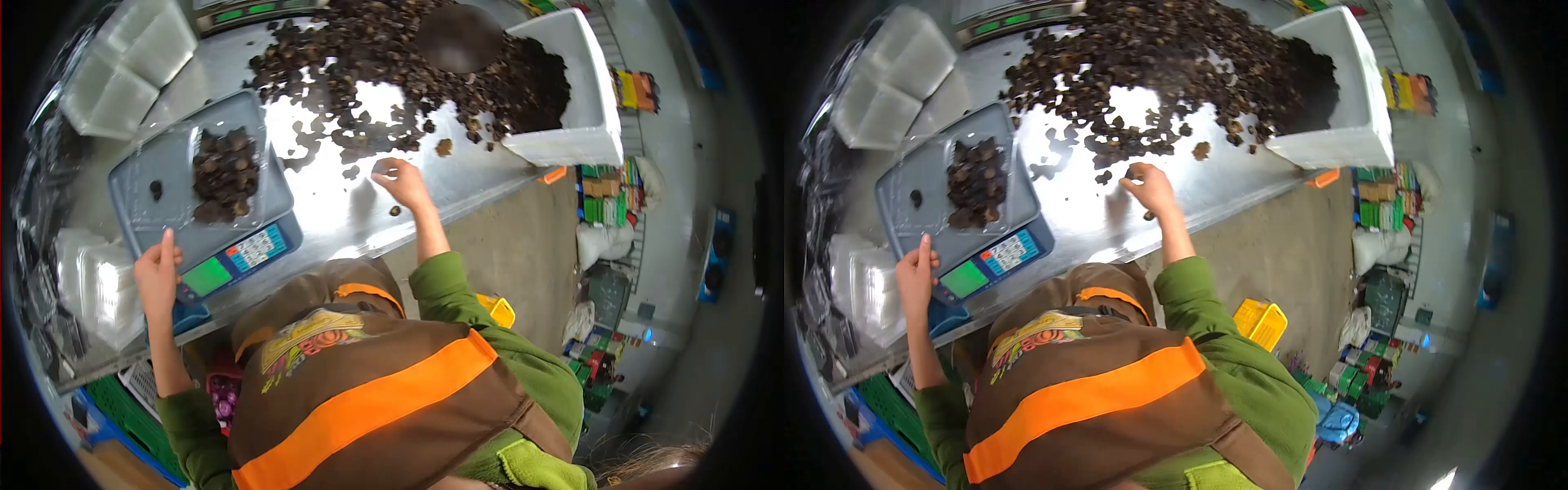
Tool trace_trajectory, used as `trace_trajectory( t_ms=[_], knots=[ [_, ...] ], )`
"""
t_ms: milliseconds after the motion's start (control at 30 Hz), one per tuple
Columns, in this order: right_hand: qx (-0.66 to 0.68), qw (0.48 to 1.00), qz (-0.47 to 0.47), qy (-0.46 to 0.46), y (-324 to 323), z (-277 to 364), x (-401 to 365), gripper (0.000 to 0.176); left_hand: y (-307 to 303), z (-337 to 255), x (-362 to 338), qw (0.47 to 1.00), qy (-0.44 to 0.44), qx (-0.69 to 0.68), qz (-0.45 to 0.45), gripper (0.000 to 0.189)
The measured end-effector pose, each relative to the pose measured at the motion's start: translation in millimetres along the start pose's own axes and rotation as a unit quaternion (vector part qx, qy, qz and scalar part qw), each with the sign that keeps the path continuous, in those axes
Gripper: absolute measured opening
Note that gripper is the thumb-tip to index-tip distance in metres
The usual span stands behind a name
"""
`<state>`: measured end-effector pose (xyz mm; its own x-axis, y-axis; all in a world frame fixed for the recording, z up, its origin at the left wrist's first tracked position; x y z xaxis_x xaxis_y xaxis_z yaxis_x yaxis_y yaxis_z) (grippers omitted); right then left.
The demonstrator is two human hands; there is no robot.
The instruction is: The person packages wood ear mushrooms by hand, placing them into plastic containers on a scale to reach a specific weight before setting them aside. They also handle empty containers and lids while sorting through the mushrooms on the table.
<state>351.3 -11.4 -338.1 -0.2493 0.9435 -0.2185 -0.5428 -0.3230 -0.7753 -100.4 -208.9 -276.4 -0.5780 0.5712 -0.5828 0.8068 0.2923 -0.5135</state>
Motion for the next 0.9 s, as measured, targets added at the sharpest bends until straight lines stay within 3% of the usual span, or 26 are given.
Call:
trace_trajectory(
  t_ms=[167, 300, 367, 433, 500, 567, 633, 667, 733, 833, 867, 900],
  knots=[
    [0.006, 1.000, -0.004, -0.007, 10.3, 3.9, -1.6, 0.046, 5.0, 0.5, 36.7, 1.000, 0.013, 0.026, -0.012, 0.052],
    [0.048, 0.998, -0.017, -0.044, 16.8, 34.0, 9.9, 0.044, -1.4, 13.2, 76.5, 0.994, -0.012, -0.107, -0.001, 0.044],
    [0.081, 0.995, -0.023, -0.050, 18.6, 52.7, 18.1, 0.042, 0.5, -8.7, 71.8, 0.952, 0.090, -0.288, -0.053, 0.043],
    [0.165, 0.985, 0.002, -0.046, 25.8, 68.7, 27.8, 0.043, 0.2, -24.5, 57.5, 0.948, 0.127, -0.288, -0.040, 0.039],
    [0.251, 0.964, 0.026, -0.078, 23.2, 104.0, 30.9, 0.045, 1.9, -32.1, 41.5, 0.939, 0.286, -0.189, -0.039, 0.036],
    [0.371, 0.922, 0.056, -0.099, 35.9, 125.9, 39.1, 0.048, 6.7, -46.0, 1.7, 0.955, 0.262, -0.139, -0.026, 0.040],
    [0.404, 0.907, 0.096, -0.076, 40.5, 151.7, 44.3, 0.052, 15.7, -49.3, -26.2, 0.913, 0.407, 0.008, -0.037, 0.042],
    [0.402, 0.907, 0.095, -0.079, 38.7, 168.1, 43.1, 0.055, 18.3, -45.2, -32.4, 0.912, 0.409, 0.009, -0.038, 0.042],
    [0.358, 0.920, 0.096, -0.126, 50.4, 179.8, 52.5, 0.056, 31.9, -35.6, -44.0, 0.861, 0.461, 0.205, -0.059, 0.039],
    [0.221, 0.958, 0.087, -0.161, 76.7, 177.2, 71.0, 0.046, 43.3, -34.4, -53.4, 0.884, 0.436, 0.146, -0.082, 0.037],
    [0.212, 0.953, 0.072, -0.202, 90.0, 169.8, 79.7, 0.042, 47.1, -28.8, -53.2, 0.911, 0.394, 0.098, -0.074, 0.035],
    [0.220, 0.954, 0.095, -0.182, 86.6, 169.8, 77.0, 0.042, 49.3, -25.8, -52.5, 0.937, 0.328, 0.085, -0.086, 0.036]
  ],
)
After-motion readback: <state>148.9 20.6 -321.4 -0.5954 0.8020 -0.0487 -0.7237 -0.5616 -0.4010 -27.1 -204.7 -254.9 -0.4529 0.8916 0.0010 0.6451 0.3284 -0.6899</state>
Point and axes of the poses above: each hand's wrist, its own x-axis towards the middle knuckle, its own y-axis out of the palm, z = x × y, the point moved 3 cm from there along x, towards the middle knuckle, and after that the axes turned 8 degrees about -y, right-handed, at the moved point
